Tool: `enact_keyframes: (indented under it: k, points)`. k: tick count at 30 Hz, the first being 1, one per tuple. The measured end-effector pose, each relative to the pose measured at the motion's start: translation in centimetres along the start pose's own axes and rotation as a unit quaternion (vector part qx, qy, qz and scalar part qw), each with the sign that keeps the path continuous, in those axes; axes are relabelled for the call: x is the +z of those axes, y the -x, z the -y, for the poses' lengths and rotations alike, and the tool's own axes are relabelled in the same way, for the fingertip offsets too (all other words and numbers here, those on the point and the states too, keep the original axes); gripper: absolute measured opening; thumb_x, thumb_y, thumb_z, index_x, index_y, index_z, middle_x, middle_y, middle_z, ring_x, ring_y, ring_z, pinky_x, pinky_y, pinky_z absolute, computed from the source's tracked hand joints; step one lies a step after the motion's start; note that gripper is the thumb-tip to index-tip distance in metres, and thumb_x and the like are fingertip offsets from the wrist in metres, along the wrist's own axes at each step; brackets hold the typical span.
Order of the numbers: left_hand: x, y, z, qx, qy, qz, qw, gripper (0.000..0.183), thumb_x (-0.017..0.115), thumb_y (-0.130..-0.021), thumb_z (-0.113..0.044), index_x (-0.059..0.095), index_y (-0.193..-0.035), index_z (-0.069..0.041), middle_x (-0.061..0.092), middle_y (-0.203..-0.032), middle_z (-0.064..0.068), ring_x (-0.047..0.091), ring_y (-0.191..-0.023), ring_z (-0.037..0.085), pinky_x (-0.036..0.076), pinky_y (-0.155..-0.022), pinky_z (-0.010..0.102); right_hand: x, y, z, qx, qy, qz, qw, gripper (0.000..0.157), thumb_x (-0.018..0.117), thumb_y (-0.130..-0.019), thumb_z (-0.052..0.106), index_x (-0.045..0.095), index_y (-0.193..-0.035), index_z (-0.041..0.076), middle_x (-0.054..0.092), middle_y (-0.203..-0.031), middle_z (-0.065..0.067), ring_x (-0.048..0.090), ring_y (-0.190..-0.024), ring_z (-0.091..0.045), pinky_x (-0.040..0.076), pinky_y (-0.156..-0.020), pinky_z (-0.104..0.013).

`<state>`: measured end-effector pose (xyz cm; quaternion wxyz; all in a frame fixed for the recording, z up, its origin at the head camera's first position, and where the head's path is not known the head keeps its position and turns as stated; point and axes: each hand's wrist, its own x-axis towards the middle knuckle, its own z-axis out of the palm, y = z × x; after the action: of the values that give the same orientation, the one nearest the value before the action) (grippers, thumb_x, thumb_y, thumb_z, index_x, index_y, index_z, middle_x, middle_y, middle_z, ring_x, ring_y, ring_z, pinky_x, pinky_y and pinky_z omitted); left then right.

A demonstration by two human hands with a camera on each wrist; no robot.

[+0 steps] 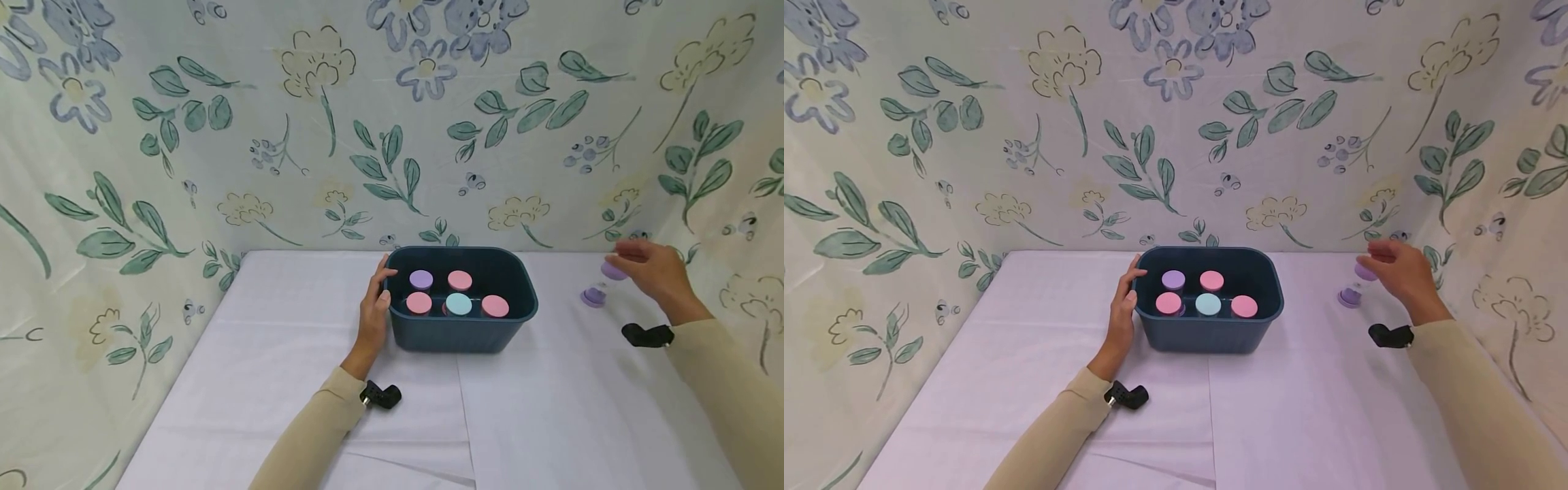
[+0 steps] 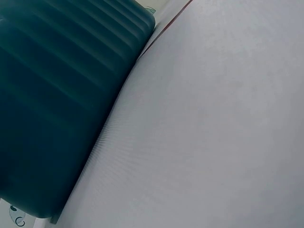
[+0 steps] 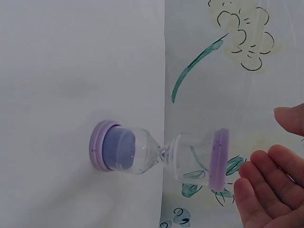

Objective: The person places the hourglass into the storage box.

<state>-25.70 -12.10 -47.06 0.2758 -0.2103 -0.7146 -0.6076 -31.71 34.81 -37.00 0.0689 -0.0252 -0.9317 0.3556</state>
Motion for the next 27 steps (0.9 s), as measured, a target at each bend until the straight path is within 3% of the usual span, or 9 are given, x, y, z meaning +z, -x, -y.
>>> enact_keyframes:
  k: [8, 21, 27]
  points:
    - [0.0, 0.1, 0.1, -0.003, -0.001, 0.001, 1.0, 0.043, 0.032, -0.096, -0.029, 0.047, -0.134, -0.015, 0.026, -0.158, 0.0, 0.021, -0.145, 0.018, 0.018, -0.117, 0.044, 0.4, -0.3, -0.8, 0.004, 0.004, -0.003, 1.0, 0.08, 0.052, -0.09, 0.057, 0.04, -0.142, -0.002, 0.045, -0.136, -0.032, 0.041, -0.124, -0.049, 0.035, -0.096, -0.066]
    - [0.0, 0.1, 0.0, -0.013, -0.008, 0.001, 0.9999, 0.043, 0.033, -0.095, -0.027, 0.047, -0.134, -0.016, 0.026, -0.158, -0.003, 0.021, -0.145, 0.016, 0.018, -0.117, 0.043, 0.9, -0.1, -2.0, 0.071, -0.024, 0.017, 0.997, 0.092, 0.056, -0.084, 0.064, 0.031, -0.148, 0.002, 0.037, -0.144, -0.031, 0.034, -0.128, -0.051, 0.03, -0.098, -0.07]
    - [0.0, 0.1, 0.0, -0.012, -0.008, 0.001, 0.9999, 0.044, 0.032, -0.095, -0.029, 0.046, -0.135, -0.016, 0.026, -0.158, -0.001, 0.021, -0.145, 0.019, 0.018, -0.116, 0.047, 1.1, 0.2, -2.8, 0.065, -0.022, 0.024, 0.997, 0.093, 0.052, -0.086, 0.065, 0.031, -0.147, -0.002, 0.037, -0.142, -0.033, 0.033, -0.127, -0.052, 0.031, -0.098, -0.07]
